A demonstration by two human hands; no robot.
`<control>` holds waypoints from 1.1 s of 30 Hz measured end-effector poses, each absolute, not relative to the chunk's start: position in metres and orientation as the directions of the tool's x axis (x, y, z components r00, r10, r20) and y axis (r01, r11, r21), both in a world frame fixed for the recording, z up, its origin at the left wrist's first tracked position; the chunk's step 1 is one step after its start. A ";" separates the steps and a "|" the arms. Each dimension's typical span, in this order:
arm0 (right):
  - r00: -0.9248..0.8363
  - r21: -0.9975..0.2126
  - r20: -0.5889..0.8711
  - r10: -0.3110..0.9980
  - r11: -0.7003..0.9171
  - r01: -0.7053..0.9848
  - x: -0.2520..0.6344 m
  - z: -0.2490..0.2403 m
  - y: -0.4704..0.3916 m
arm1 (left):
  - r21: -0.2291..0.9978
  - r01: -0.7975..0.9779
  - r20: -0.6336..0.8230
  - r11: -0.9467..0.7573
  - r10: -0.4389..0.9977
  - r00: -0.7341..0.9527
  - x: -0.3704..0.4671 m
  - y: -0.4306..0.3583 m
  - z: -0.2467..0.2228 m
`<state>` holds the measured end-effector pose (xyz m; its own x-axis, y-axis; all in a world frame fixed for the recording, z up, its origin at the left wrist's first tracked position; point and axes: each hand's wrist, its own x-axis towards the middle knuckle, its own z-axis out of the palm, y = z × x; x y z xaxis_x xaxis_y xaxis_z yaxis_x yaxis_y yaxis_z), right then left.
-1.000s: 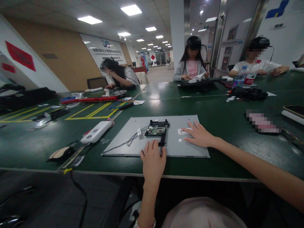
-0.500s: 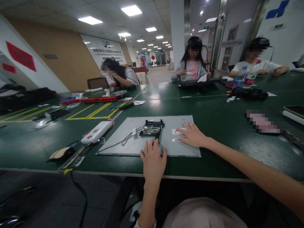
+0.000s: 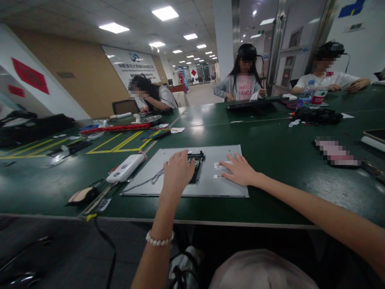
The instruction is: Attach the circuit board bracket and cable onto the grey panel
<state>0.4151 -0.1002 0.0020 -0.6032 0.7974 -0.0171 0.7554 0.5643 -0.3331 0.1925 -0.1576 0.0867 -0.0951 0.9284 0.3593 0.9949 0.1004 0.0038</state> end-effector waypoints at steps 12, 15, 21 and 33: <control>-0.592 -0.334 -0.015 0.806 0.553 0.763 0.413 0.000 -0.098 | -0.003 0.958 0.168 0.286 0.945 -0.281 0.160 -0.018 0.047; -0.600 -0.343 -0.020 0.800 0.558 0.755 0.415 0.001 -0.099 | 0.014 0.965 0.207 0.263 0.943 -0.261 0.155 -0.019 0.039; -0.609 -0.356 -0.015 0.793 0.565 0.745 0.417 0.002 -0.100 | 0.012 0.971 0.198 0.239 0.951 -0.236 0.147 -0.018 0.037; -0.592 -0.332 -0.004 0.806 0.557 0.761 0.416 0.003 -0.102 | 0.030 0.964 0.231 0.264 0.937 -0.264 0.131 -0.009 0.024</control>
<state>0.4159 -0.1015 0.0035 -0.5921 0.8058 -0.0042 0.7610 0.5574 -0.3320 0.1307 -0.0088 0.0240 -0.2635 0.9366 0.2308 0.9641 0.2638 0.0301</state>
